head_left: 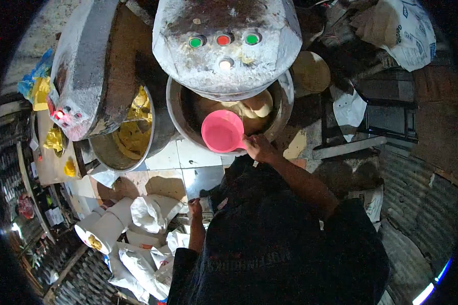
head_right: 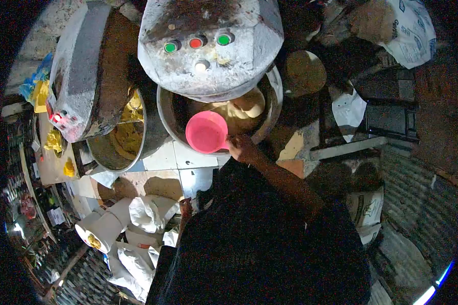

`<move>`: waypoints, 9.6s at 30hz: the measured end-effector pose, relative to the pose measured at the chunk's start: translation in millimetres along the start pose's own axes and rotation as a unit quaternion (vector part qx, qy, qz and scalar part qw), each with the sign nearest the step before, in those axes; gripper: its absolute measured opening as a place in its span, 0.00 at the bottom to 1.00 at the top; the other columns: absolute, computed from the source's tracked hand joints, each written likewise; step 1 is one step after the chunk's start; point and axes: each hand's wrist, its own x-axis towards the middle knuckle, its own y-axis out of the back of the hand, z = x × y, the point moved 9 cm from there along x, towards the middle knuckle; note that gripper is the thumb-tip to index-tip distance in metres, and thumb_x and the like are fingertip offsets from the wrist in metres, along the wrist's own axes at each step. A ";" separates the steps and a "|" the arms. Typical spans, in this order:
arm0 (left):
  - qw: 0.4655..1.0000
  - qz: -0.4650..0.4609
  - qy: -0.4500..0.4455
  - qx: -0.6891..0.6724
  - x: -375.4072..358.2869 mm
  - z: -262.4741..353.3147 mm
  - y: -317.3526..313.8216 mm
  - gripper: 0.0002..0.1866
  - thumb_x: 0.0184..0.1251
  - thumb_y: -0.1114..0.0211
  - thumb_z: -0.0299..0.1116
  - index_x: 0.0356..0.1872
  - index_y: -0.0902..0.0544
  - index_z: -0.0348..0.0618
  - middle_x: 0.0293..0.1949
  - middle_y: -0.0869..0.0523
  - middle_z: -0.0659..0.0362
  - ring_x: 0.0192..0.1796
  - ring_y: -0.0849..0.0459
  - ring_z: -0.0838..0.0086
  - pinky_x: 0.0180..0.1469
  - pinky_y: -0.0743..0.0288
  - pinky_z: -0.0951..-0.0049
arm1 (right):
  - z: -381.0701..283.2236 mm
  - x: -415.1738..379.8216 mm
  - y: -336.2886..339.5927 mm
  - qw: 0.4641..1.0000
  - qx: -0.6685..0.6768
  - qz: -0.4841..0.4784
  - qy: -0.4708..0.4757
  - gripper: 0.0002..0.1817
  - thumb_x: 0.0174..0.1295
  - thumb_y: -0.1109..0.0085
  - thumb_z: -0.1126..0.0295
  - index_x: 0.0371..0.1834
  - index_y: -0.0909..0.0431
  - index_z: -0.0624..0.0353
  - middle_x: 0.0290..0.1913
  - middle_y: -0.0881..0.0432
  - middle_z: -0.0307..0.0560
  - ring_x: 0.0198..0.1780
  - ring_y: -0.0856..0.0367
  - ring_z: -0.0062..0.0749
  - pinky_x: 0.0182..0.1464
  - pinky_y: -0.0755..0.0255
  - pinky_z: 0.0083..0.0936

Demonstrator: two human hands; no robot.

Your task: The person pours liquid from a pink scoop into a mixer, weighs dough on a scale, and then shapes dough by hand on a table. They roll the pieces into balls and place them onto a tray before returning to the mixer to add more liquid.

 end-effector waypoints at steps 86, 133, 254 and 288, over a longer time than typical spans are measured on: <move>0.993 0.045 0.016 -0.104 -160.2 -40.4 -92.7 0.19 0.64 0.43 0.47 0.44 0.19 0.42 0.32 0.15 0.50 0.34 0.16 0.55 0.37 0.22 0.55 | -21.8 244.0 163.4 0.861 0.129 -0.428 -0.242 0.19 0.66 0.57 0.59 0.28 0.28 0.66 0.19 0.25 0.52 0.18 0.22 0.40 0.23 0.28 0.37; 0.855 0.366 0.268 -0.252 -94.1 -143.7 213.1 0.19 0.57 0.40 0.45 0.30 0.16 0.35 0.32 0.13 0.44 0.39 0.15 0.51 0.42 0.23 0.57 | -275.5 728.5 -15.9 0.973 0.020 0.207 0.099 0.20 0.71 0.54 0.61 0.51 0.25 0.70 0.47 0.22 0.59 0.46 0.23 0.46 0.56 0.31 0.34; 0.773 0.512 -0.103 -0.361 548.1 -103.4 1637.2 0.03 0.64 0.37 0.24 0.33 0.22 0.37 0.30 0.18 0.61 0.33 0.21 0.81 0.40 0.26 0.79 | -1351.4 1120.6 -1319.6 0.478 0.619 -0.521 -0.342 0.16 0.55 0.45 0.76 0.48 0.24 0.58 0.32 0.24 0.41 0.26 0.30 0.26 0.32 0.31 0.27; 0.504 0.792 0.086 -0.335 550.0 -392.5 2334.6 0.25 0.61 0.34 0.33 0.58 0.32 0.43 0.35 0.18 0.58 0.30 0.20 0.77 0.30 0.27 0.78 | -1868.5 1445.3 -1980.8 0.483 0.516 -0.662 -0.251 0.07 0.59 0.44 0.59 0.29 0.29 0.46 0.19 0.33 0.35 0.18 0.35 0.25 0.21 0.38 0.27</move>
